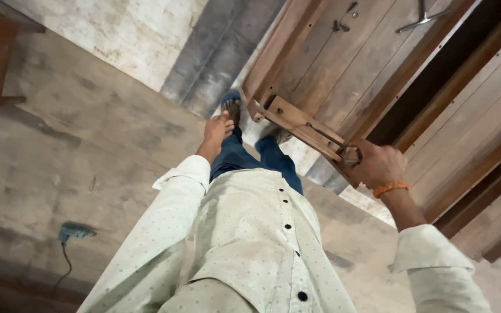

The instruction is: The person is assembling a wooden cabinet using an Allen key. They are seen tightening screws on the cabinet's frame and adjusting its position.

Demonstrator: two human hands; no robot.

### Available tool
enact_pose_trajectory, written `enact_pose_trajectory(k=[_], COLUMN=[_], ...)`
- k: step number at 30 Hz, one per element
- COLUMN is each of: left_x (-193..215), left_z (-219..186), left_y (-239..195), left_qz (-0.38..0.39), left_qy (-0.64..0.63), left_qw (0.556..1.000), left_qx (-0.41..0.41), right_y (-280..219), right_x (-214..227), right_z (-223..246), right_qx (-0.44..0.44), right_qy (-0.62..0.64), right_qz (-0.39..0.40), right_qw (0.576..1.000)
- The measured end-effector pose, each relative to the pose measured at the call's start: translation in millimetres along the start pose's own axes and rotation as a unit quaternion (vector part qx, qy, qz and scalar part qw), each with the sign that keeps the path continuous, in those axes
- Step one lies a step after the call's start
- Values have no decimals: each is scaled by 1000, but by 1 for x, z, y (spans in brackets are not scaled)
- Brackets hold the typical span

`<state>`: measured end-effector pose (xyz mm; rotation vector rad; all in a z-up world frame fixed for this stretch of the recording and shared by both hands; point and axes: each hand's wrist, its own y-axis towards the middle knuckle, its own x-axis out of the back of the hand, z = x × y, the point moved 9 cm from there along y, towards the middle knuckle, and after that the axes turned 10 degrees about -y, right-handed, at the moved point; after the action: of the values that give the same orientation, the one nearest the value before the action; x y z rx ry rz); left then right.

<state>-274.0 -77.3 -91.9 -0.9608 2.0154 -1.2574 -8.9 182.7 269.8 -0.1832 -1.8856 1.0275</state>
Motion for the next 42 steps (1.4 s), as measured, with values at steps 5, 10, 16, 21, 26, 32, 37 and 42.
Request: enact_pose_trajectory(k=[5, 10, 16, 21, 26, 32, 37, 42], left_x=[-12, -42, -84, -102, -112, -117, -110, -106], left_z=[-1, 34, 51, 41, 19, 14, 19, 10], left_y=[1, 45, 46, 28, 7, 0, 8, 5], left_qz=[20, 49, 50, 80, 76, 73, 13, -17], left_qy=[-59, -78, -173, -191, -206, -240, -222, -241], left_qw=[998, 995, 979, 972, 969, 960, 969, 969], left_qx=[-2, 23, 97, 115, 117, 121, 104, 57], right_y=[7, -13, -46, -57, -85, -81, -77, -76], right_x=[-60, -15, -3, -7, 44, 27, 15, 14], right_z=[-36, -8, 19, -5, 38, 38, 49, 58], right_qx=[-77, -51, 93, 74, 123, 60, 34, 38], right_qy=[201, 171, 117, 170, 53, 117, 160, 163], right_qz=[-44, -42, -230, -328, -367, -351, -352, -357], right_qw=[975, 983, 962, 926, 921, 927, 922, 919])
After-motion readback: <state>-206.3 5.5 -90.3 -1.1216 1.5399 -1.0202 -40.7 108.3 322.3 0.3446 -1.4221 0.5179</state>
